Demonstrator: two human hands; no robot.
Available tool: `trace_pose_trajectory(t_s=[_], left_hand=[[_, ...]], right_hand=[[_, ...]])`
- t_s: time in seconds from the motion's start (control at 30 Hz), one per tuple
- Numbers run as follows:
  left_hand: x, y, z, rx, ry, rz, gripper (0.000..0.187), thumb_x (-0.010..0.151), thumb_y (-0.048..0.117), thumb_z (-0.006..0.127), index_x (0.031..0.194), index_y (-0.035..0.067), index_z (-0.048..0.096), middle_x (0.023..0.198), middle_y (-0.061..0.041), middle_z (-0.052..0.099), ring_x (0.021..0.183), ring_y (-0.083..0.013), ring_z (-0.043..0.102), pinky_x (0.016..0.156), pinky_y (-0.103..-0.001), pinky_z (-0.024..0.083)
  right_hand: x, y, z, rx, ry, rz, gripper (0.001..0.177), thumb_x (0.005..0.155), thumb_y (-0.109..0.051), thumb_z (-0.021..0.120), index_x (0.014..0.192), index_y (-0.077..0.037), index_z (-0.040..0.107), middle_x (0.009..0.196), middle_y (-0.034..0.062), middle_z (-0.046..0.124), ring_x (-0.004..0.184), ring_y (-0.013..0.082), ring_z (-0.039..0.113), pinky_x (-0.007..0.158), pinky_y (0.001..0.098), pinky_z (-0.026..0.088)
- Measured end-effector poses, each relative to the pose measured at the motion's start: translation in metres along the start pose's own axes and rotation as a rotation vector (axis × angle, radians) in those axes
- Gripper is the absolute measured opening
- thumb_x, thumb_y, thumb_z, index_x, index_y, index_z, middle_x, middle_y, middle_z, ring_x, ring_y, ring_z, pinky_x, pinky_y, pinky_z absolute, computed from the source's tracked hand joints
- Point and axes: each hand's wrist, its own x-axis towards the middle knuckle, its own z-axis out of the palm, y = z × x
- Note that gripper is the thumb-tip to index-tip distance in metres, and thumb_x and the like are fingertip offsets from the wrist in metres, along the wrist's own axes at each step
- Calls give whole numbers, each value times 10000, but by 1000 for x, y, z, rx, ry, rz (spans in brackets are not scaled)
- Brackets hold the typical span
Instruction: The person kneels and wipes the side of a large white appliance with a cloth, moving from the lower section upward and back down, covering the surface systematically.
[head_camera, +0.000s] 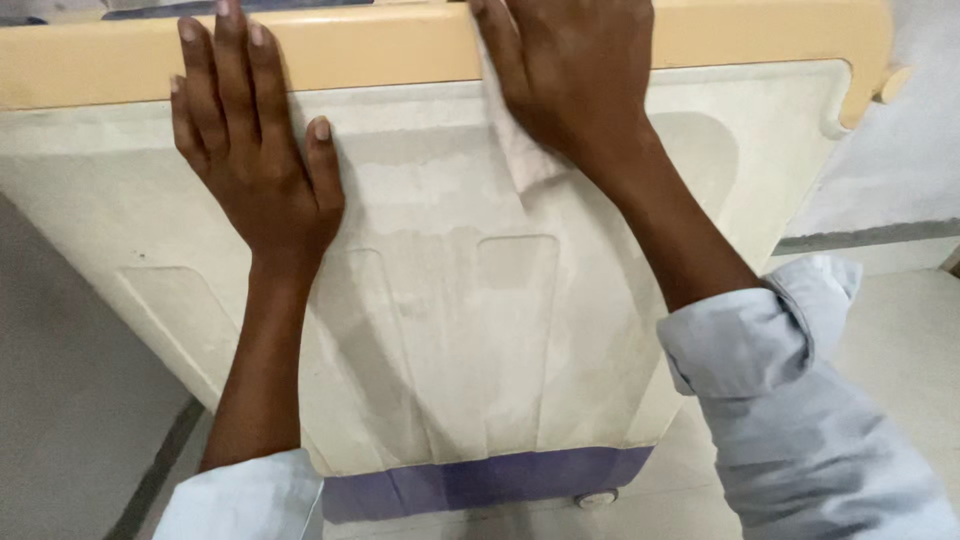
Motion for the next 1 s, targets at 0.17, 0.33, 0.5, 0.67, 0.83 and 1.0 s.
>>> trace_pose_trajectory(t_s=[0.17,0.33,0.5,0.67,0.83,1.0], left_hand=[[2,2,-5,-26,-4,-3,549,1164,360,340,1648,100,342,1717,-76,336,1615,-269,218,1339,-465,149],[1,1,-4,-42,-9,-4,545,1161,357,350,1643,102,340,1712,-71,338,1609,-271,222,1332,-463,143],[1,-1,-2,-60,-5,-2,540,1158,357,363,1638,111,356,1704,-61,357,1601,-269,233,1325,-458,146],[0,-6,0,-50,-6,21,543,1166,359,360,1640,95,358,1707,-78,353,1598,-280,231,1324,-468,149],[1,-5,-1,-43,-14,16,534,1165,342,360,1633,85,368,1701,-86,356,1590,-291,239,1319,-477,158],[0,3,-6,-38,-38,-13,527,1179,297,346,1647,58,373,1707,-100,353,1587,-319,243,1327,-485,160]], right_hand=[[-36,46,-21,-137,-22,16,172,1126,-129,521,1078,-52,667,888,113,609,812,301,582,751,459,429],[-56,80,-40,-124,-17,64,167,1121,-51,481,1045,3,619,863,152,584,780,336,567,733,453,409],[-78,111,-52,-116,-27,158,180,1146,-45,515,995,28,581,814,159,566,739,323,544,685,430,381],[-114,165,-65,-107,-60,239,189,1158,-37,508,997,31,578,791,128,503,663,248,448,660,408,352],[-150,208,-69,-104,-49,335,298,1207,-80,493,925,5,539,746,80,466,614,209,348,622,388,297],[-140,185,-52,-142,23,278,210,1179,-99,465,1071,6,611,929,121,532,829,253,442,792,416,393]])
